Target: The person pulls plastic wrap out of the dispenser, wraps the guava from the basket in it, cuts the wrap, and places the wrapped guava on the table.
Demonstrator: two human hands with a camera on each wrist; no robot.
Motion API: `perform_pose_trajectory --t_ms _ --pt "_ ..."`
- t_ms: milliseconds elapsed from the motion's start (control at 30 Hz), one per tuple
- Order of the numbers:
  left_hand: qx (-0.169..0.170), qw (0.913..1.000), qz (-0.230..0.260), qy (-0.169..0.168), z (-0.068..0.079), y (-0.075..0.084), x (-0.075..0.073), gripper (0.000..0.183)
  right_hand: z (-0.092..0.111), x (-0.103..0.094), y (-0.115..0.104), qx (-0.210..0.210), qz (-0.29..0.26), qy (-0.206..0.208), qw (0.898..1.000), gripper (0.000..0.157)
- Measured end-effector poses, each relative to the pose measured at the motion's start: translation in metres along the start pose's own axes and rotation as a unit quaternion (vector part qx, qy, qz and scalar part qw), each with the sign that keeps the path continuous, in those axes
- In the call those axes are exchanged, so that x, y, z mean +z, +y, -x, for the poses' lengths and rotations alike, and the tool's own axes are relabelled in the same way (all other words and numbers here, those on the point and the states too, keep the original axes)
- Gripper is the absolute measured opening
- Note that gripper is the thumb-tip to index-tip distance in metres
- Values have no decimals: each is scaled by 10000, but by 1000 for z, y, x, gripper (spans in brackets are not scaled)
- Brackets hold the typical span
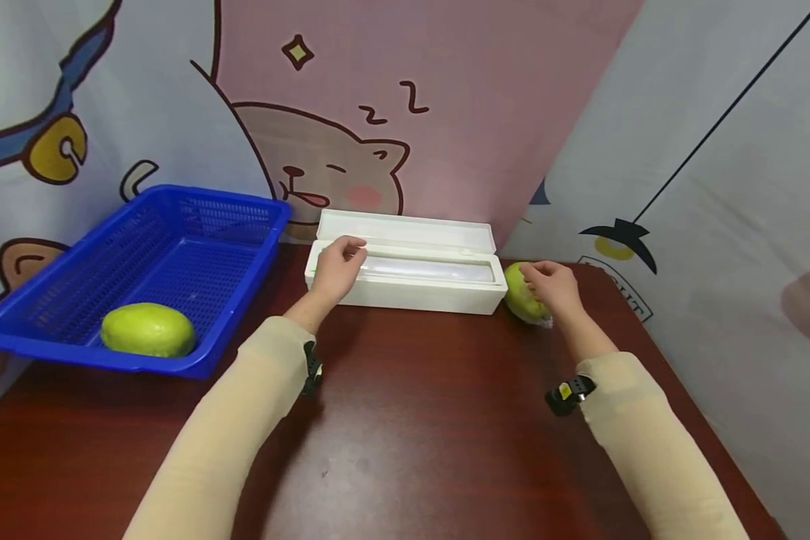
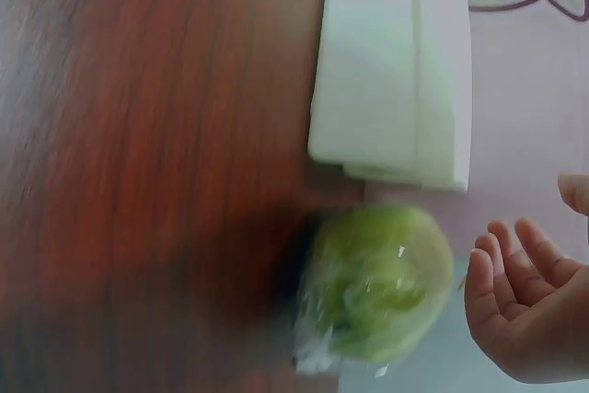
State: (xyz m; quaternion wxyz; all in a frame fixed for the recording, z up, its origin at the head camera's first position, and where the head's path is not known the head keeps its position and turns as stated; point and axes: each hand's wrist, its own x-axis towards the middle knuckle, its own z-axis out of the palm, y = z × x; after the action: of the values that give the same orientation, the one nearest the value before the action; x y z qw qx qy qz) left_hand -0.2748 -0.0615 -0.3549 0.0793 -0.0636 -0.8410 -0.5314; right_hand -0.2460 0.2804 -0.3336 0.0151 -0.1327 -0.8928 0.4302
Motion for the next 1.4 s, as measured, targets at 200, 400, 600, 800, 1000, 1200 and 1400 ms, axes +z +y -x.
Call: perform_pose_trajectory --t_ms 200,400,600,800,1000,1200,1400 --pt "312 9955 -886 147 -2 -10 -15 28 -1 15 -17 44 18 -232 9997 58" --pt "166 9877 -1553 -24 -1 -20 -21 30 -6 27 -24 280 277 -312 9987 55" --pt "399 9697 -2407 -143 -2 -30 -25 30 -13 41 -27 319 494 -124 9982 55" --pt "687 9485 -3089 -110 0 -35 -26 26 -17 46 -29 308 622 -100 9975 54" --pt "536 9496 -3089 77 2 -32 -30 27 -20 45 -34 295 1564 -194 9871 57" --pt "214 9550 -2954 136 4 -33 -30 31 -21 48 -38 551 2174 -284 9741 53" --pt "164 9516 -3069 14 0 -31 -29 31 -25 47 -39 622 2160 -315 9739 50"
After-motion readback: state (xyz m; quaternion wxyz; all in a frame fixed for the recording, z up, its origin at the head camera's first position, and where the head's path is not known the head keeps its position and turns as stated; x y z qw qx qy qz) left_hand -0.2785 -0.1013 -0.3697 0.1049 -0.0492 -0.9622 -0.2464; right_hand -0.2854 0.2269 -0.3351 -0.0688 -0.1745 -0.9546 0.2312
